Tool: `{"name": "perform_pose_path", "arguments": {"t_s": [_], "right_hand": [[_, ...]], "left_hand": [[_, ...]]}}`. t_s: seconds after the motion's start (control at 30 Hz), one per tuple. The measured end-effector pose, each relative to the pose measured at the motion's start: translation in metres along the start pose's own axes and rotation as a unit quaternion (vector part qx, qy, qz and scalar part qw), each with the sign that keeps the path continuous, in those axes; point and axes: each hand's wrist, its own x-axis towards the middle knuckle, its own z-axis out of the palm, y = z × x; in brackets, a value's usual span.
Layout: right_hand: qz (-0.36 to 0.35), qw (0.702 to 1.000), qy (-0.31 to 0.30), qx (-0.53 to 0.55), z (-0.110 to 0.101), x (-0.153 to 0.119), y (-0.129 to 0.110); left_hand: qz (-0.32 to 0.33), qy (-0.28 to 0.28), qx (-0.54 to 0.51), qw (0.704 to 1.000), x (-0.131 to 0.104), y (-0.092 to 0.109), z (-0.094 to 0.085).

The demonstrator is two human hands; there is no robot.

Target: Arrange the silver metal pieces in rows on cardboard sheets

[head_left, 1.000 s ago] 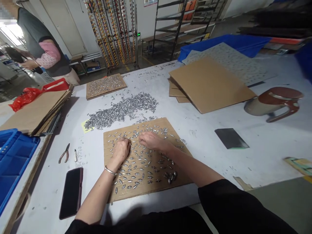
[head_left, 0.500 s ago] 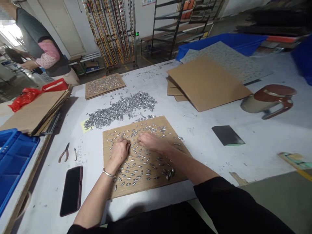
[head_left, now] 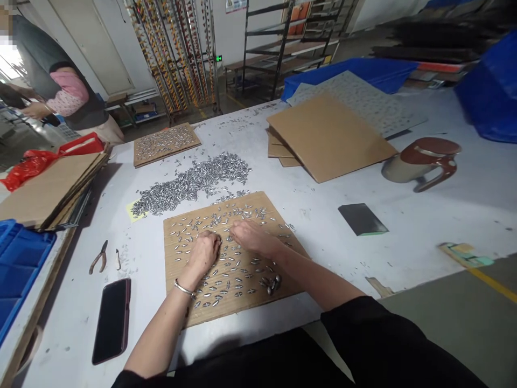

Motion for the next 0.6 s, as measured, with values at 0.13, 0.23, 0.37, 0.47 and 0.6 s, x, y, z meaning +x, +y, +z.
{"name": "perform_pose_path", "arguments": {"t_s": [0.13, 0.23, 0.37, 0.47, 0.6], "right_hand": [[-0.001, 1.0, -0.013, 0.008, -0.002, -0.001, 0.001], [0.003, 1.0, -0.002, 0.014, 0.004, -0.002, 0.004], [0.023, 0.998, 0.023, 0.046, 0.007, -0.008, 0.012], [0.029, 0.996, 0.054, 0.06, 0.004, -0.022, 0.018], [0.012, 0.998, 0.039, 0.041, 0.01, -0.046, 0.01]], "left_hand": [[-0.001, -0.005, 0.009, 1.0, 0.008, 0.008, 0.004], [0.0, -0.013, 0.018, 1.0, 0.019, 0.017, 0.009], [-0.003, -0.029, 0.03, 0.999, 0.03, 0.027, 0.011], [-0.009, -0.04, 0.037, 0.998, 0.035, 0.029, 0.009], [-0.021, -0.048, 0.04, 0.998, 0.039, 0.028, 0.009]]}}
